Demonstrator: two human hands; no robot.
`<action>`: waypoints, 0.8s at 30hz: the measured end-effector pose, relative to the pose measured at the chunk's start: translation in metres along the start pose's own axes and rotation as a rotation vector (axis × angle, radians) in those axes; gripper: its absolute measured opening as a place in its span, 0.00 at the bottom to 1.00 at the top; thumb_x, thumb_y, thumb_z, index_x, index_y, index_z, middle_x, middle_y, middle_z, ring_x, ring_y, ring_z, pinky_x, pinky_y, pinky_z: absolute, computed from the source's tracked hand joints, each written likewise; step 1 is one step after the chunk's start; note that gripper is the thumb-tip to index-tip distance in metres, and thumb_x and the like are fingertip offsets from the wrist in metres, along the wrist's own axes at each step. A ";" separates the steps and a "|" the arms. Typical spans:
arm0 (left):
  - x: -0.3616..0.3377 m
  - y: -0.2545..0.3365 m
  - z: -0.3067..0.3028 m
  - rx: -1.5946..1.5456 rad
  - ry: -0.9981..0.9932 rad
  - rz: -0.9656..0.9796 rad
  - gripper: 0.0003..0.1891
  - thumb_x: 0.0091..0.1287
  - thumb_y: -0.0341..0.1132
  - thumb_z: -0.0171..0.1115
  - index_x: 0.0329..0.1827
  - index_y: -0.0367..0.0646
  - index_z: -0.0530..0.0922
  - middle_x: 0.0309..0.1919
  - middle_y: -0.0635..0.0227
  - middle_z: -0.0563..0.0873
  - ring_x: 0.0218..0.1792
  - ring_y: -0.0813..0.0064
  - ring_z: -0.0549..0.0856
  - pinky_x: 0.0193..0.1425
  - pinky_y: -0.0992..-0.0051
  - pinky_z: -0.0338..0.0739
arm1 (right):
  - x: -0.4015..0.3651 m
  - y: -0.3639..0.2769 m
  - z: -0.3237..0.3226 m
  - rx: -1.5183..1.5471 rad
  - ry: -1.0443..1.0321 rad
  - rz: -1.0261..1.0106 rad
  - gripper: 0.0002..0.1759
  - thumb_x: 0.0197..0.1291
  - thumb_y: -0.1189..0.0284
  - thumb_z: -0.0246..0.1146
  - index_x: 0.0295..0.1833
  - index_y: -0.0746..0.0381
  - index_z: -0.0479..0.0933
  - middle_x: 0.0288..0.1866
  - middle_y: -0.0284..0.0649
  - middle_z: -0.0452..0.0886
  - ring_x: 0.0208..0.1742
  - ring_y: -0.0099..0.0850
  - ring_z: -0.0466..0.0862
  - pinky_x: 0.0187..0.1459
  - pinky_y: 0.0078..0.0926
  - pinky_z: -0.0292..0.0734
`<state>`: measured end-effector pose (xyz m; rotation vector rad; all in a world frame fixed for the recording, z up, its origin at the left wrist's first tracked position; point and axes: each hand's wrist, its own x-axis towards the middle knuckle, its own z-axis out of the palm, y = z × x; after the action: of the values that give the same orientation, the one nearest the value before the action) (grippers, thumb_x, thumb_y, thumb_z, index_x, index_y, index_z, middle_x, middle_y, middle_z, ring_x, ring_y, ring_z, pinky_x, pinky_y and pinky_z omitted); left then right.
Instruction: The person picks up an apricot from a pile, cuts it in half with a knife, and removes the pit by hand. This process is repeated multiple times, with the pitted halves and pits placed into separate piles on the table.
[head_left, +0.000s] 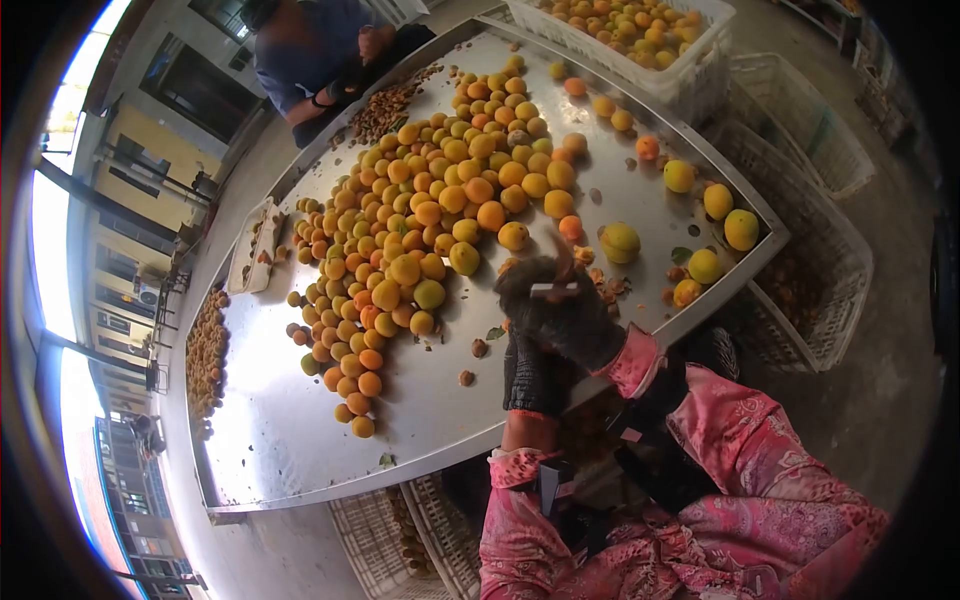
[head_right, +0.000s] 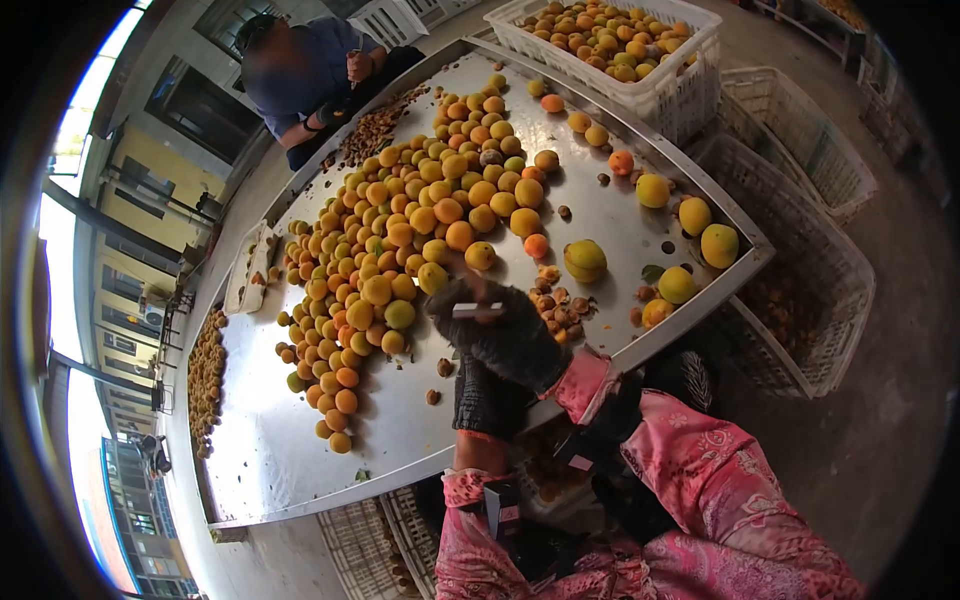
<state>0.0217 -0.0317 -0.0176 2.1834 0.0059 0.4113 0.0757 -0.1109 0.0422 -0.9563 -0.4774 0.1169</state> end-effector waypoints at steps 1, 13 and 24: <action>0.001 -0.004 0.002 -0.197 0.009 -0.068 0.19 0.58 0.36 0.61 0.50 0.38 0.69 0.38 0.58 0.80 0.41 0.63 0.81 0.44 0.69 0.75 | -0.001 0.003 -0.001 0.001 0.000 0.002 0.10 0.55 0.71 0.64 0.44 0.59 0.78 0.36 0.32 0.81 0.36 0.26 0.82 0.39 0.21 0.78; 0.009 0.018 -0.014 -1.452 0.282 -0.863 0.27 0.66 0.61 0.45 0.41 0.43 0.75 0.15 0.74 0.74 0.08 0.81 0.66 0.10 0.84 0.55 | 0.021 -0.024 -0.016 0.065 0.180 0.220 0.11 0.56 0.73 0.63 0.45 0.60 0.75 0.24 0.33 0.76 0.23 0.19 0.73 0.26 0.19 0.70; 0.009 0.048 -0.011 -0.898 0.475 -0.576 0.25 0.71 0.51 0.43 0.63 0.44 0.64 0.44 0.66 0.78 0.42 0.76 0.79 0.42 0.77 0.74 | 0.000 0.029 -0.039 -0.989 -0.162 0.147 0.17 0.54 0.59 0.65 0.41 0.62 0.75 0.34 0.43 0.78 0.36 0.36 0.80 0.39 0.34 0.74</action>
<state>0.0202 -0.0506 0.0284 1.0960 0.5836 0.4657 0.0963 -0.1240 -0.0001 -1.9631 -0.6244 0.0881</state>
